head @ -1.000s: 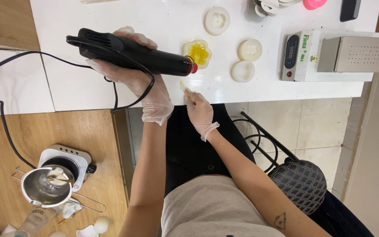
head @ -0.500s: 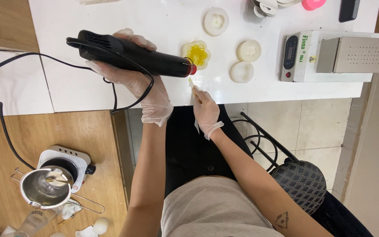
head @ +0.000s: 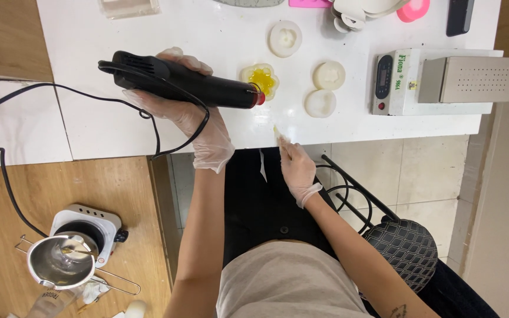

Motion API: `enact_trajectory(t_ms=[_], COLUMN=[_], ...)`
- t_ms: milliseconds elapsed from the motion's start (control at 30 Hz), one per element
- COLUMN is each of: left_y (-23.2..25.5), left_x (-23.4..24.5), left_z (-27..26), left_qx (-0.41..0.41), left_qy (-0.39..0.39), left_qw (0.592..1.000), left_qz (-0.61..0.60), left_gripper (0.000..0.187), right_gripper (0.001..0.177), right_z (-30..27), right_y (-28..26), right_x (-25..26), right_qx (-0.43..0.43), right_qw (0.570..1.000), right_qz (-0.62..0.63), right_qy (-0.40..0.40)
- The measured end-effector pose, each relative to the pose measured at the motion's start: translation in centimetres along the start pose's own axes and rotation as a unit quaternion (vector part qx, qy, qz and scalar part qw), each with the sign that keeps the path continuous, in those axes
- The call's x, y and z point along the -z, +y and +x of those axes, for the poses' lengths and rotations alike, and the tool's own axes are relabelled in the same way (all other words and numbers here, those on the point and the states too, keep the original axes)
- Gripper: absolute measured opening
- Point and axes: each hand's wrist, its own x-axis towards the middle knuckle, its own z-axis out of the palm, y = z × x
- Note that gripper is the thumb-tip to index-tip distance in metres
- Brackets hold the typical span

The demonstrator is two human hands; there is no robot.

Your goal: Using a heat gun to melt and shape wax within a silicone mold.

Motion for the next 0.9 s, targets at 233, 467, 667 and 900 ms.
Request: enact_trajectory(t_ms=[233,467,667,900], left_y=[2.5,4.4,4.4,4.1], left_x=[-2.8,-3.6,-2.9,-2.3], left_z=[-0.9,-1.4,-1.2,-1.7], left_qx=[-0.024,-0.038,-0.081,-0.101], left_qy=[-0.001,0.062,0.118,0.166], left_qw=[0.999,0.996,0.990,0.981], left_qz=[0.044,0.042,0.015,-0.017], left_gripper=[0.073,0.072,0.071,0.076], right_gripper=[0.029,0.028,0.015,0.010], right_z=[3.5,17.6,28.3,29.8], right_y=[-1.4,-4.5,-4.3,-4.0], right_x=[4.7,10.4,3.8,0.1], right_qx=[0.044,0.043,0.246,0.280], right_qw=[0.991,0.993,0.969,0.956], right_qz=[0.102,0.093,-0.032,-0.083], right_qy=[-0.072,-0.053,0.011,0.016])
